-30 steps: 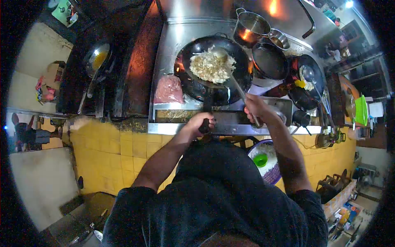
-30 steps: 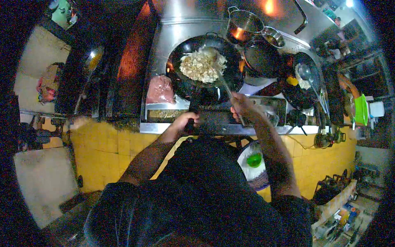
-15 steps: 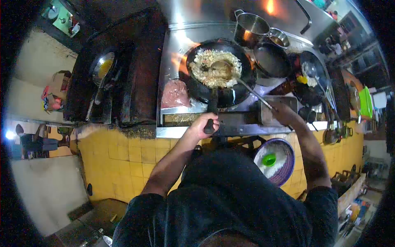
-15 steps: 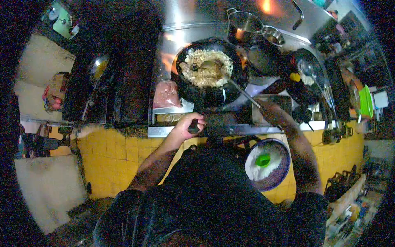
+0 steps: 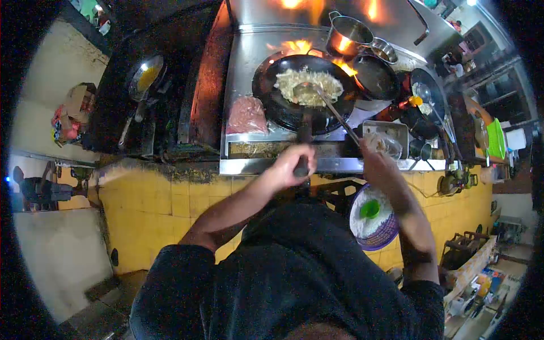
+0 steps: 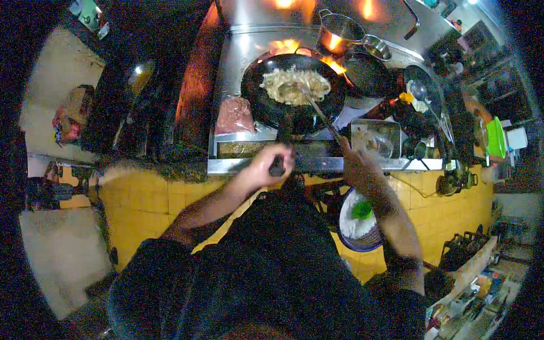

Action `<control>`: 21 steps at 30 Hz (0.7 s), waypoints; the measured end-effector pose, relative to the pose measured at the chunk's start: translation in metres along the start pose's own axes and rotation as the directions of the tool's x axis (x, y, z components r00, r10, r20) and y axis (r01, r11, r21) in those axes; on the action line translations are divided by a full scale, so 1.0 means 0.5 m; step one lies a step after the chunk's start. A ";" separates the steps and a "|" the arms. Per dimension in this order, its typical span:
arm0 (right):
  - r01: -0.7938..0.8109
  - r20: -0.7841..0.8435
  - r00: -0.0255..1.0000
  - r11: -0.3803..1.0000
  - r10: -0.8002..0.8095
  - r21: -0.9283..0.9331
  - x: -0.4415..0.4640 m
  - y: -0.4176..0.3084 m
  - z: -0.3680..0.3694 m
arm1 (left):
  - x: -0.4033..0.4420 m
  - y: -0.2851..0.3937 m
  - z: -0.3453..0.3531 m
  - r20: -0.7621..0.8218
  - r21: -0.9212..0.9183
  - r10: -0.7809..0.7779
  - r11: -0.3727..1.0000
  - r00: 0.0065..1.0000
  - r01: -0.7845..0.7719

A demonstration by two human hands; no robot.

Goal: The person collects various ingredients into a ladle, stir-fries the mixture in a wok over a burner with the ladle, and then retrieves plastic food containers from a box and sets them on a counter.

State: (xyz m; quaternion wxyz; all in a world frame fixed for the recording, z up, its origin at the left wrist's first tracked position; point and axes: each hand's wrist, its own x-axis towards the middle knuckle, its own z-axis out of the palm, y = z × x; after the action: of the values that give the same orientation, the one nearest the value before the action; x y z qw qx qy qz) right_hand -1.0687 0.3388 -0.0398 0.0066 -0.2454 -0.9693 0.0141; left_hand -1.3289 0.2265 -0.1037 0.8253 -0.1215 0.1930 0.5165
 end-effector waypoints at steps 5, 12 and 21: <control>-0.155 0.293 0.949 0.981 0.116 0.114 -0.035 -0.041 -0.148 | -0.055 -0.056 -0.075 0.039 0.535 0.093 0.839 0.995 -0.099; -0.223 0.101 0.973 0.962 0.209 0.156 0.020 0.032 0.028 | 0.029 0.011 -0.022 0.010 0.185 0.121 0.975 0.993 -0.121; -0.289 0.094 0.957 0.939 0.275 0.188 0.011 0.070 -0.117 | 0.144 0.047 -0.127 0.051 0.262 0.150 0.952 0.987 -0.158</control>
State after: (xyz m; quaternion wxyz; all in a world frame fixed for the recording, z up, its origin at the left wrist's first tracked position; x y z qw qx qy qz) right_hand -1.0558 0.3739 0.0175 -0.0033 -0.3791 -0.9175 0.1203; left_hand -1.3340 0.2691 -0.1928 0.7943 0.0133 0.2566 0.5505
